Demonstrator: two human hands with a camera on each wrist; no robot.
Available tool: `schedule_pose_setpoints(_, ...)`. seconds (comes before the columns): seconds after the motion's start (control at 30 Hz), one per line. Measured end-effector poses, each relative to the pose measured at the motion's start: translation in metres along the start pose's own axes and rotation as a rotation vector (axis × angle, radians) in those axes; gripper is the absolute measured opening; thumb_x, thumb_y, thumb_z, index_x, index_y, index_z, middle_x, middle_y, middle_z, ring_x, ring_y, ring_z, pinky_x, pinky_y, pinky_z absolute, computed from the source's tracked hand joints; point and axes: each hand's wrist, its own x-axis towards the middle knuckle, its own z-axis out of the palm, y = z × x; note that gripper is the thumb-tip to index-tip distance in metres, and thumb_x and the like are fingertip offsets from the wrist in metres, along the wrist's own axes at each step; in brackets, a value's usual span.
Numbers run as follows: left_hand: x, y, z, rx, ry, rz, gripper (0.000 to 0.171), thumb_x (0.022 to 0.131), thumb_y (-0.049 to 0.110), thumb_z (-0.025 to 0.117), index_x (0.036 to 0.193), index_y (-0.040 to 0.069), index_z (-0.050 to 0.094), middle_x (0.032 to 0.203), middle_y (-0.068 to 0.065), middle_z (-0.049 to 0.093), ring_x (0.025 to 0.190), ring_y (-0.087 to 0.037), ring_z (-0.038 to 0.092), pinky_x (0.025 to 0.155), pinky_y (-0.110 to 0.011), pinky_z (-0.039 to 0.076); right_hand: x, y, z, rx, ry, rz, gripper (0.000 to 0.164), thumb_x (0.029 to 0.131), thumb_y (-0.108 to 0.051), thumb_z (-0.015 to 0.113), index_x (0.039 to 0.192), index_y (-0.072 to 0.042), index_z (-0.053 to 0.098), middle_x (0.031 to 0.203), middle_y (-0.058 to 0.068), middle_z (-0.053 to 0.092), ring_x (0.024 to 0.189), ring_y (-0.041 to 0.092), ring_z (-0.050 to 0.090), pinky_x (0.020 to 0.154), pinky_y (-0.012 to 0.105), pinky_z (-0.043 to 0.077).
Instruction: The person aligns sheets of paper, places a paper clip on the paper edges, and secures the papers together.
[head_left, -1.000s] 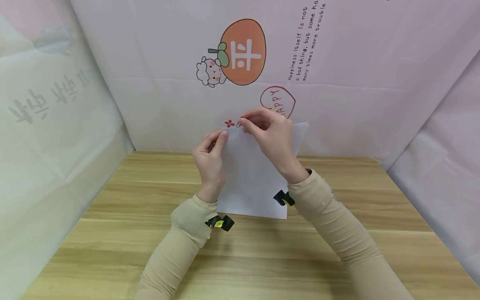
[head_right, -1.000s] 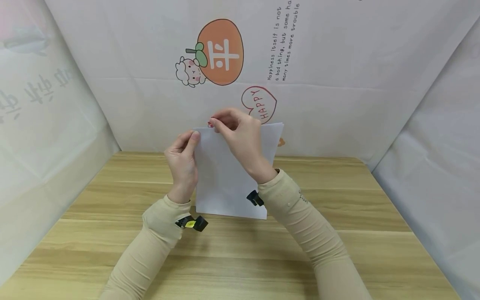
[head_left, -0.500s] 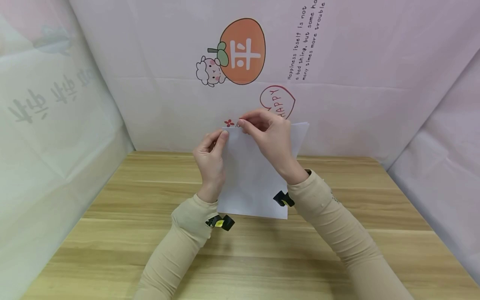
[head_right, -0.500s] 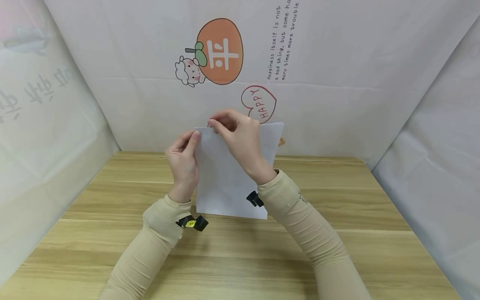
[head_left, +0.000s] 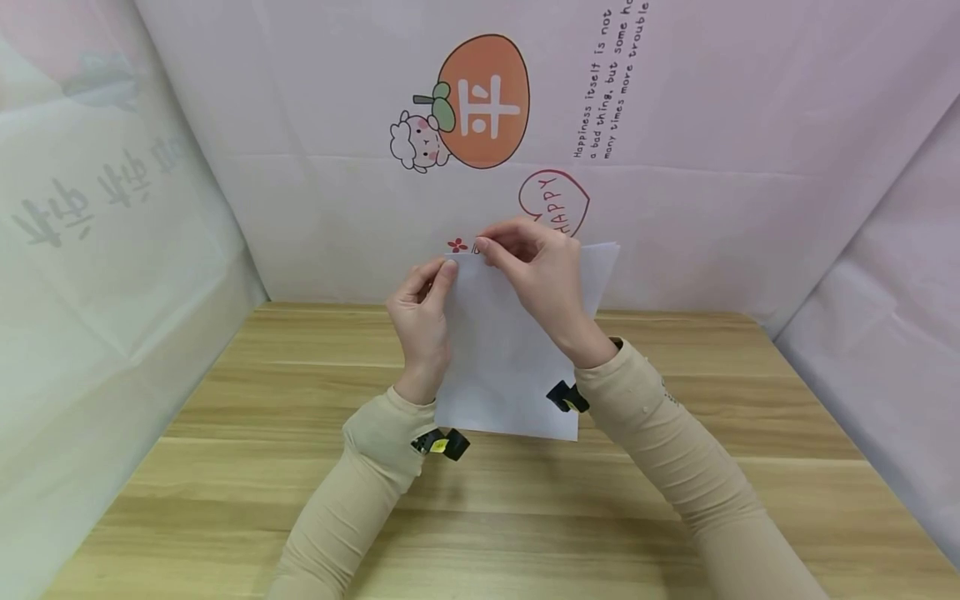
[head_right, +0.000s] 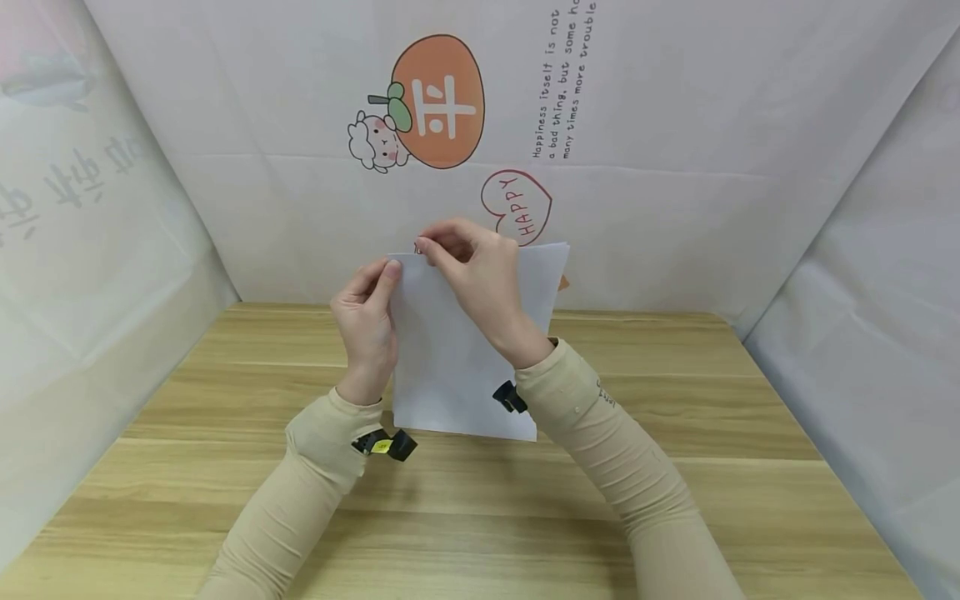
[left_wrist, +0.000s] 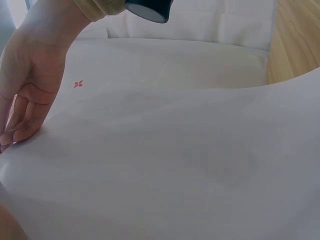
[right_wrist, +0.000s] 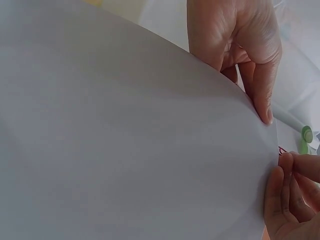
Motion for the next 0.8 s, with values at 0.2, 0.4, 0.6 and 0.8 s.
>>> schedule_pose_setpoints(0.2,0.0002,0.0007,-0.0001,0.005,-0.003,-0.003,0.022,0.081,0.007,0.074,0.093,-0.011,0.069,0.076,0.006,0.066,0.076,-0.008,0.056,0.069,-0.019,0.046,0.0001,-0.0002,0.0007,-0.007,0.003,-0.001,0.01,0.083,-0.006,0.072,0.088,0.003,0.071,0.076,0.016,0.07,0.066,0.023,0.064,0.061,0.018,0.046)
schedule_pose_setpoints(0.4,0.0002,0.0014,-0.0003,-0.001,-0.003,-0.013,0.02,0.081,0.007,0.073,0.093,-0.009,0.07,0.077,0.006,0.065,0.075,-0.008,0.056,0.07,-0.019,0.046,-0.0005,-0.0014,0.0005,0.01,-0.006,0.002,0.011,0.083,-0.005,0.072,0.089,0.005,0.071,0.077,0.017,0.07,0.067,0.025,0.064,0.063,0.018,0.048)
schedule_pose_setpoints(0.6,-0.0007,0.0033,-0.0001,-0.004,-0.005,-0.018,0.019,0.082,0.006,0.073,0.093,-0.009,0.07,0.076,0.006,0.065,0.075,-0.008,0.056,0.07,-0.019,0.046,-0.0015,-0.0015,0.0006,0.011,-0.007,-0.009,0.011,0.082,-0.004,0.072,0.088,0.005,0.071,0.078,0.017,0.07,0.067,0.025,0.064,0.065,0.021,0.05)
schedule_pose_setpoints(0.8,-0.0011,0.0042,-0.0002,0.003,-0.006,-0.018,0.023,0.081,0.007,0.073,0.094,-0.012,0.068,0.076,0.006,0.065,0.075,-0.008,0.055,0.069,-0.018,0.046,-0.0022,-0.0011,0.0006,0.006,-0.004,-0.005,0.011,0.083,-0.004,0.072,0.089,0.005,0.071,0.079,0.017,0.07,0.068,0.025,0.065,0.066,0.021,0.051)
